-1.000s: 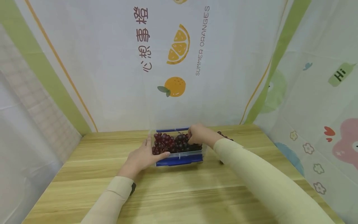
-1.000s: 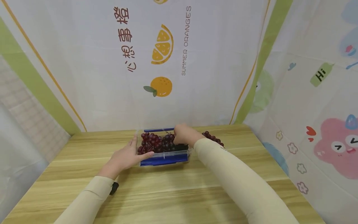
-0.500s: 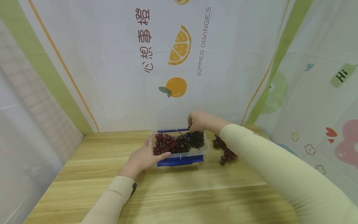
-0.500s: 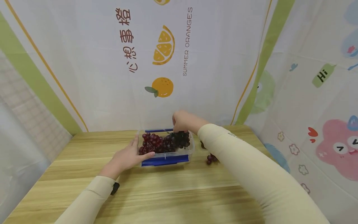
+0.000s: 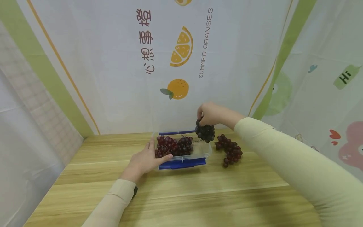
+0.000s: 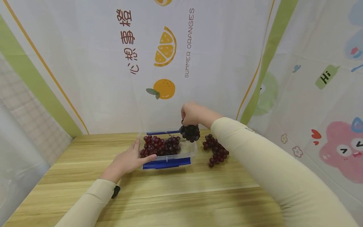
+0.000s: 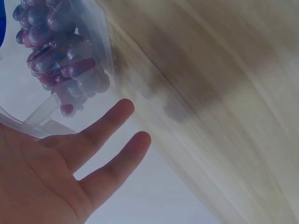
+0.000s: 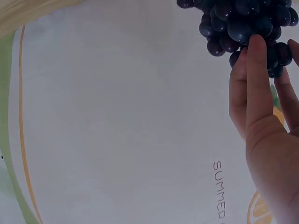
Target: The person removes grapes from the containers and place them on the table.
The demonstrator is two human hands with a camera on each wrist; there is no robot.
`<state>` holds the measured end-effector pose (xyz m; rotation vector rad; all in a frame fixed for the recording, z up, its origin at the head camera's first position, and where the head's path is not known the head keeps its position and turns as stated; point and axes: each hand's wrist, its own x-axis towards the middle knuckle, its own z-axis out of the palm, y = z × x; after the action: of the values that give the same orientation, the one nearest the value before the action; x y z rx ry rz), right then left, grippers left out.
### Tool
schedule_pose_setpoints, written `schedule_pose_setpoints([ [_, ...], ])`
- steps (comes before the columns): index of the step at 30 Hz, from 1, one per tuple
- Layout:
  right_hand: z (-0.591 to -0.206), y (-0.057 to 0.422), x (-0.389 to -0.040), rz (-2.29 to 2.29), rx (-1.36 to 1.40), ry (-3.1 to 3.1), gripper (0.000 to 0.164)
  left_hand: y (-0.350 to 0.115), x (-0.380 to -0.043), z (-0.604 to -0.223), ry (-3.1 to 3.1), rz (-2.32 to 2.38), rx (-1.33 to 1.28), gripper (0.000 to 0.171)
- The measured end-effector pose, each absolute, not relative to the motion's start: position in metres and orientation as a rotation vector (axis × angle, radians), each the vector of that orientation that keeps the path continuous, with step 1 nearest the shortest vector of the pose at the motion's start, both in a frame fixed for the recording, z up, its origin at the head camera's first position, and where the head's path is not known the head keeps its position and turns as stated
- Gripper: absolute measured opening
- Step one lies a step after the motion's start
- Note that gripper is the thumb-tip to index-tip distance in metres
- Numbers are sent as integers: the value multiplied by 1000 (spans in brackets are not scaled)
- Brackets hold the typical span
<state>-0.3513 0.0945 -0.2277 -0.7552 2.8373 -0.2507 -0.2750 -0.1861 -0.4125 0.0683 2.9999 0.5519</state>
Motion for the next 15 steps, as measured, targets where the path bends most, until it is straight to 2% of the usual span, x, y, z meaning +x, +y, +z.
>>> schedule_pose_setpoints([
  [9,-213,109,-348,-245,-765,2855,21,-189,-274,-411,3015,551,71,134],
  [15,-205,128,-345,-265,-741,2841,23,-188,-274,-412,3009,543,79,137],
])
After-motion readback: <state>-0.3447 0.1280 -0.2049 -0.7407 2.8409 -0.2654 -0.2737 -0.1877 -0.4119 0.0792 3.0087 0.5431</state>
